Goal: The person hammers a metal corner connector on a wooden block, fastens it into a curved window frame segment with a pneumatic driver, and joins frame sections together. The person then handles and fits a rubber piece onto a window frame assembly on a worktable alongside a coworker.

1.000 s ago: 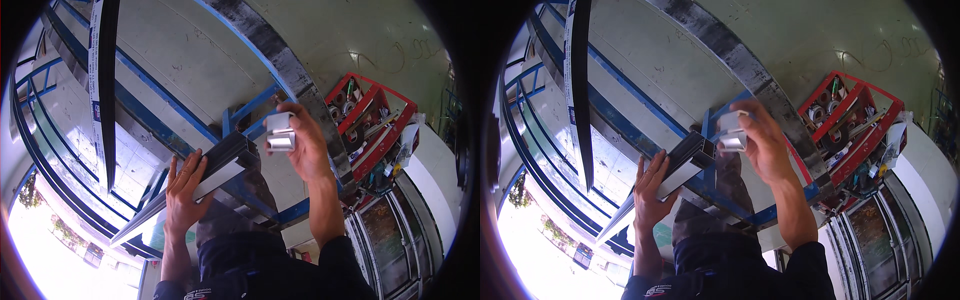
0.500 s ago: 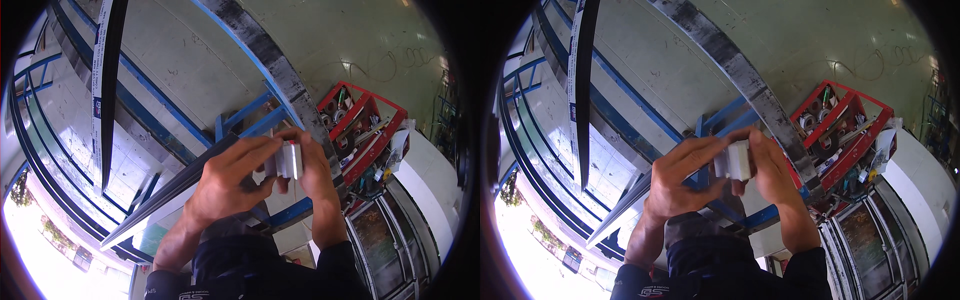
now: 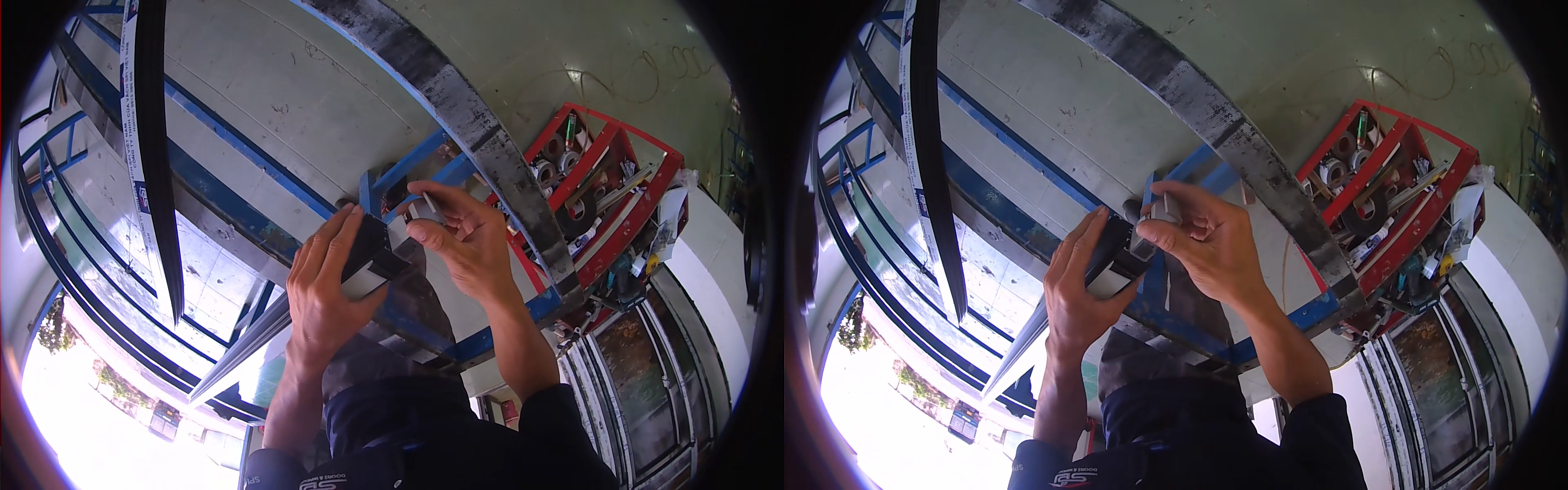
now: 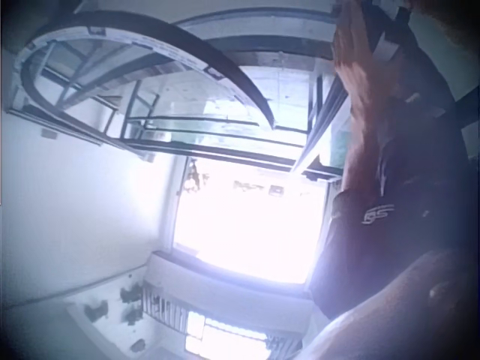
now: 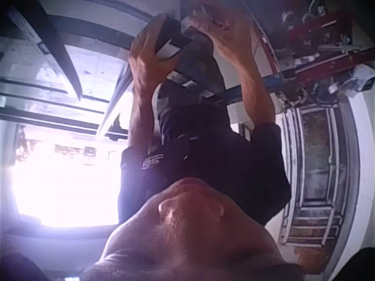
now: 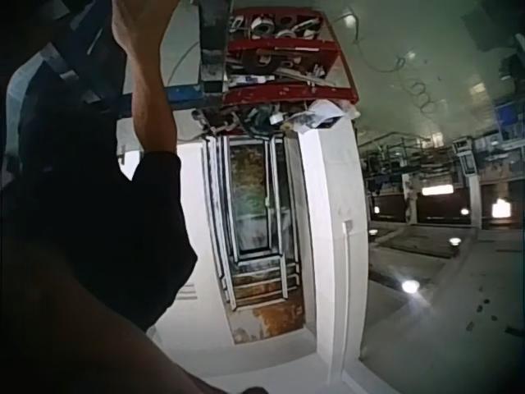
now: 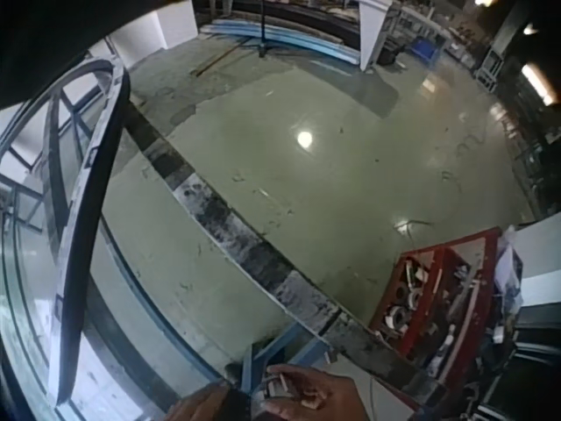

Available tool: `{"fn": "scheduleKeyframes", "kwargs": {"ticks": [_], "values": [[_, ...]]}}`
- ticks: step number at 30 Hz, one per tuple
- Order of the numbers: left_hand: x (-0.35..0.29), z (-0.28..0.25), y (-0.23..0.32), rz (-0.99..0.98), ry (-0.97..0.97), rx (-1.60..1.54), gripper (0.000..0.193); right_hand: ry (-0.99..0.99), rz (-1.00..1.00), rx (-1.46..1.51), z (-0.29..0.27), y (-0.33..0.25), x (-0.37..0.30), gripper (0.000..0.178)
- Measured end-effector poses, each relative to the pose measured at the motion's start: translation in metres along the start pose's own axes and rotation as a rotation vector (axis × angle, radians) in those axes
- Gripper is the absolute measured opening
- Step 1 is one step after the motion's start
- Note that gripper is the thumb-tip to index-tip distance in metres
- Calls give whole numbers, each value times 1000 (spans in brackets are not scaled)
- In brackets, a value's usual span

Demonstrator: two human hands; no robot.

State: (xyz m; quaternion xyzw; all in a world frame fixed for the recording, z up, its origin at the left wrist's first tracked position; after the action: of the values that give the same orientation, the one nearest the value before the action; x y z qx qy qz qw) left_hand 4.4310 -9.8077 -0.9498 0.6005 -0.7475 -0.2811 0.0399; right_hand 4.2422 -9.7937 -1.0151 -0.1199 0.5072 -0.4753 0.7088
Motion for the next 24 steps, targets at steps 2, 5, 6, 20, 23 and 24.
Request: {"fn": "scheduleKeyframes", "kwargs": {"ticks": [2, 5, 6, 20, 23, 24], "values": [[-4, -1, -3, 5, 47, -46, 89, -17, 44, -57, 4, 0, 3, 54], [-5, 1, -4, 19, 69, -53, 78, -27, 53, -66, 5, -3, 4, 51], [-4, 2, -4, 17, 68, -53, 78, -27, 56, -67, 4, -2, 4, 51], [-3, 1, -1, 62, 70, -41, 73, -203, 243, -53, 3, 0, -1, 59], [-3, 2, -2, 59, 58, -46, 74, -228, 128, 18, 0, 5, -1, 56], [-3, 1, -1, 58, 60, -45, 74, -231, 129, 17, -2, 8, 0, 56]]}}
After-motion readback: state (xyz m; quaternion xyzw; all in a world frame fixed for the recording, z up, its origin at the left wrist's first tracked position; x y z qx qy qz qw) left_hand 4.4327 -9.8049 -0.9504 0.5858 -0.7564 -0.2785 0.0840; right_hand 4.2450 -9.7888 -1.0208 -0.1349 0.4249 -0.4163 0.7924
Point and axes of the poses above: each hand's wrist, its own x-axis towards the middle knuckle, its own z-axis out of the palm, y = z × x, the point moved 8 cm from there along x, towards the middle knuckle, and after that the axes turned 14 degrees about x, right-handed, at the moved point
